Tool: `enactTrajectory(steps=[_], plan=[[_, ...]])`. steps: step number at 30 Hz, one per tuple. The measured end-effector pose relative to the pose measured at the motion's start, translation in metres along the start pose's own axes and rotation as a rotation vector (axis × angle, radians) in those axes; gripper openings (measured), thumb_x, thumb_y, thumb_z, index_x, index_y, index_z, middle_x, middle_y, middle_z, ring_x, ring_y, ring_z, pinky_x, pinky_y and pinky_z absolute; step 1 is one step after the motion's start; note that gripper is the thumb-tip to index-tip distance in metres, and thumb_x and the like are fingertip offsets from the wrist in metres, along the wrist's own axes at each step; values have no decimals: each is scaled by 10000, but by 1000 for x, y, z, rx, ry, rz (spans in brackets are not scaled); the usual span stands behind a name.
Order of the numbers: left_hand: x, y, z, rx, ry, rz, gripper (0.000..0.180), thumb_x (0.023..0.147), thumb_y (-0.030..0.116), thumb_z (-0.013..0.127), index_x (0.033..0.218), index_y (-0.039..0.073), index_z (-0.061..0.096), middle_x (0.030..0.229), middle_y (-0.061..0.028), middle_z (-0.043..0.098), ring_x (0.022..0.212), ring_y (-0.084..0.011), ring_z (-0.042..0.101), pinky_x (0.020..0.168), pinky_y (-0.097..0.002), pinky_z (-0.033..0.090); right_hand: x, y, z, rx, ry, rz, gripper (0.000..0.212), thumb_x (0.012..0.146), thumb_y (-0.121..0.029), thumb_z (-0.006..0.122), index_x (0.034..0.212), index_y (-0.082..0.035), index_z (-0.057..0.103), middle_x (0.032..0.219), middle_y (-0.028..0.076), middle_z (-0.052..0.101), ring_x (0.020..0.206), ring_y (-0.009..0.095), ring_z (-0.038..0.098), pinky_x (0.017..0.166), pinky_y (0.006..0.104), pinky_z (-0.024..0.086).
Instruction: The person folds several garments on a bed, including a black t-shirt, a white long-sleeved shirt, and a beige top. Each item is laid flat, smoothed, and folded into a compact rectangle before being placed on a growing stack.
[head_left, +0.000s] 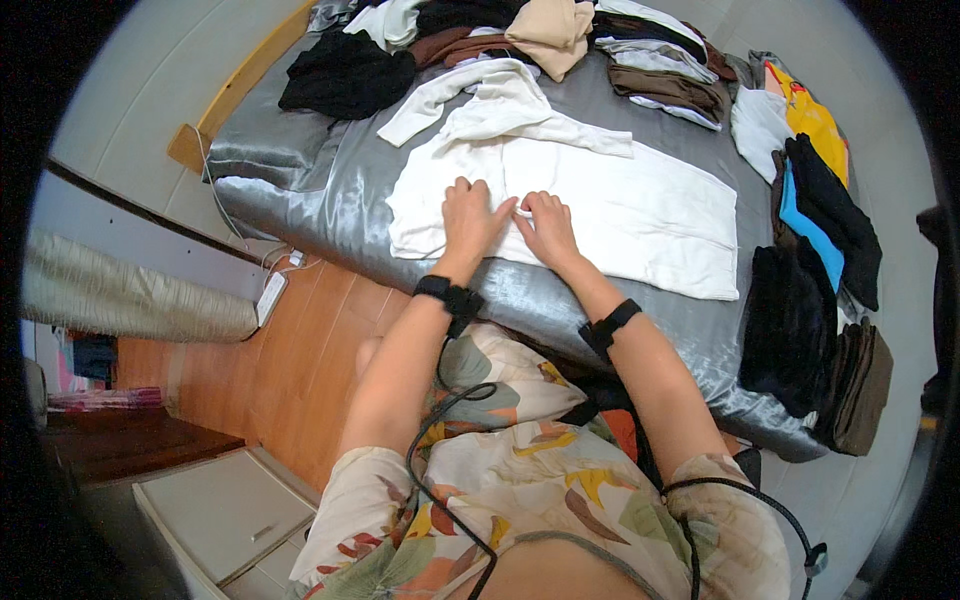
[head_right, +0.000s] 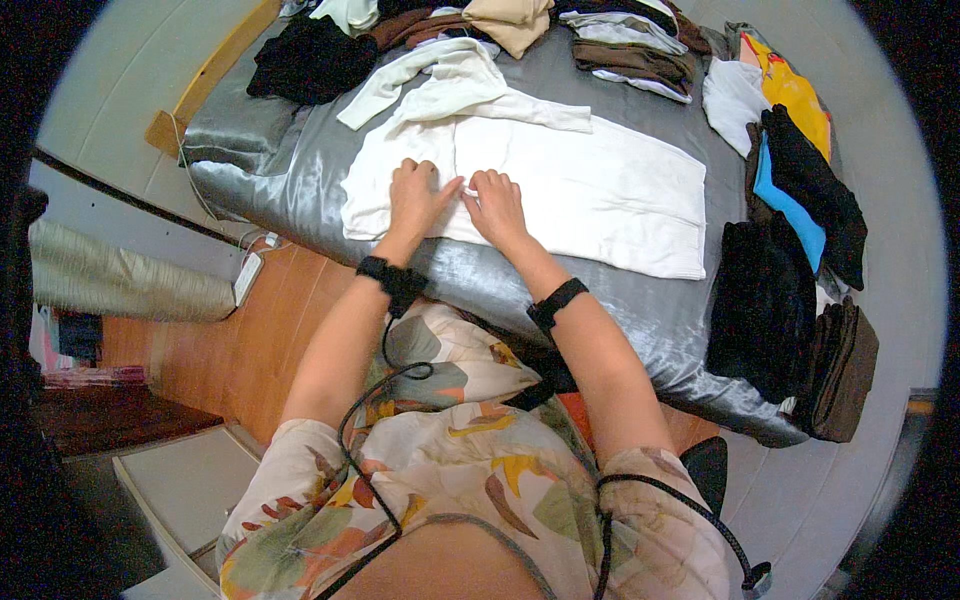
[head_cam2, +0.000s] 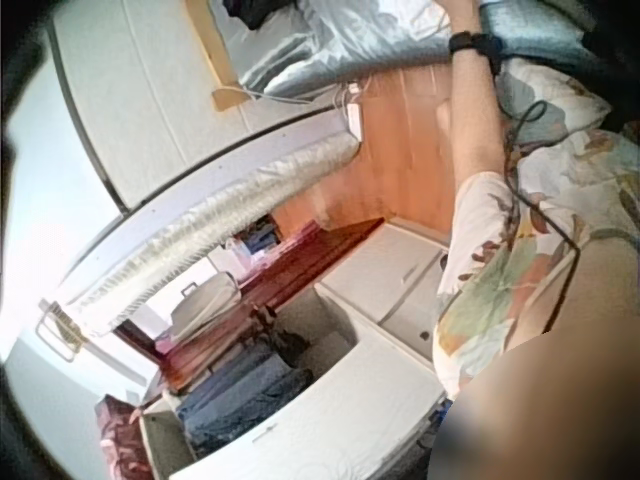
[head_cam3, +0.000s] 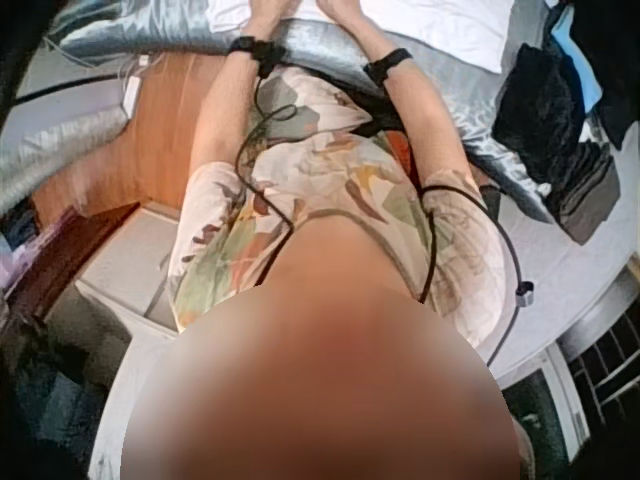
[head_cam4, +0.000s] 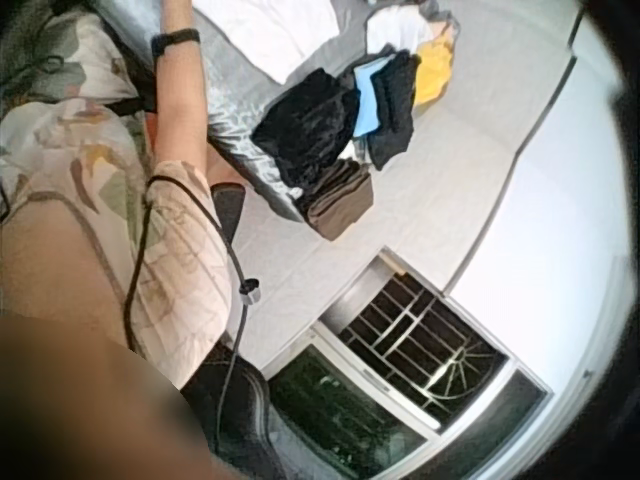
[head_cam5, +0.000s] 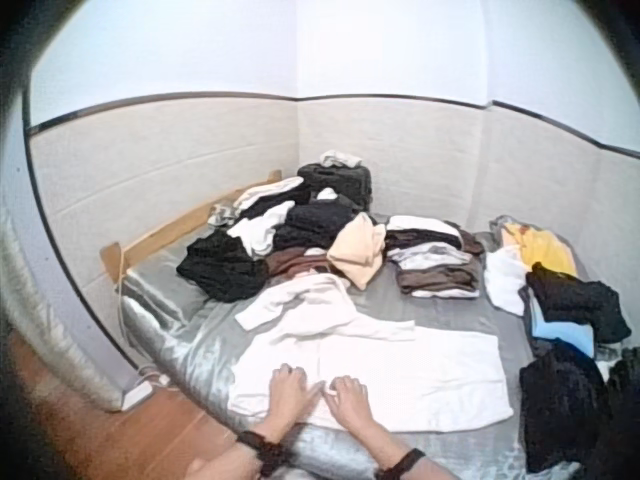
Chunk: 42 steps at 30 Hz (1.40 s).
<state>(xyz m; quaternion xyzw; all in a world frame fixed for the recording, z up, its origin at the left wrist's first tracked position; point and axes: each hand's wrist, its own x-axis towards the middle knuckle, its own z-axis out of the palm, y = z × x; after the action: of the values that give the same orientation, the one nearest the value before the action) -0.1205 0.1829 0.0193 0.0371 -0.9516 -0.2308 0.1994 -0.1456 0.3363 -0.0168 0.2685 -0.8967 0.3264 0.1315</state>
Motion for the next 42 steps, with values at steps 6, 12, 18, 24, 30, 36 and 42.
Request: enactTrajectory(steps=[6, 12, 18, 24, 30, 36, 42], plan=[[36, -8, 41, 79, -187, -313, 376, 783, 322, 655, 973, 1, 605, 1021, -185, 587, 955, -368, 576, 793, -455, 463, -8, 1, -1, 159, 122, 10, 158, 827, -149, 639, 890, -35, 550, 849, 116, 571, 833, 290, 528, 767, 377, 380], [43, -61, 29, -998, -344, -603, 207, 902, 197, 625, 824, 5, 633, 695, -39, 611, 603, -140, 548, 622, -279, 461, -9, 5, 1, 213, 108, 64, 119, 838, -116, 604, 918, -38, 563, 898, 110, 596, 883, 285, 542, 812, 386, 387], [34, -72, 16, -1477, -321, -708, 215, 936, 210, 589, 942, -4, 613, 818, -76, 635, 729, -180, 594, 730, -281, 462, -10, 7, 1, 303, 134, 138, 122, 858, -108, 599, 928, -26, 542, 885, 135, 566, 859, 302, 527, 796, 368, 414], [35, -74, 15, -1541, -317, -717, 215, 942, 205, 579, 928, -8, 608, 836, -88, 631, 754, -185, 594, 752, -288, 463, -10, 7, 1, 355, 106, 180, 114, 874, -122, 561, 937, -34, 526, 899, 136, 557, 888, 306, 504, 826, 384, 381], [33, -79, 21, -1563, -307, -727, 203, 951, 186, 561, 929, -12, 602, 825, -84, 621, 721, -184, 579, 724, -285, 467, -10, 6, 1, 359, 99, 198, 115, 868, -119, 559, 936, -34, 523, 898, 140, 551, 889, 307, 501, 826, 388, 382], [38, -77, 27, -1554, -249, -785, 206, 961, 179, 538, 942, -18, 595, 819, -77, 613, 685, -169, 557, 686, -280, 479, -16, 11, 6, 406, 136, 233, 130, 863, -113, 545, 942, -17, 506, 885, 156, 530, 874, 321, 495, 818, 393, 387], [18, -32, 32, -517, -43, -253, 217, 877, 203, 635, 858, -7, 584, 796, -73, 589, 672, -237, 542, 643, -340, 418, 11, 17, -4, 556, 173, 314, 355, 783, -114, 648, 1088, -23, 491, 996, 169, 504, 824, 320, 526, 835, 405, 429]])
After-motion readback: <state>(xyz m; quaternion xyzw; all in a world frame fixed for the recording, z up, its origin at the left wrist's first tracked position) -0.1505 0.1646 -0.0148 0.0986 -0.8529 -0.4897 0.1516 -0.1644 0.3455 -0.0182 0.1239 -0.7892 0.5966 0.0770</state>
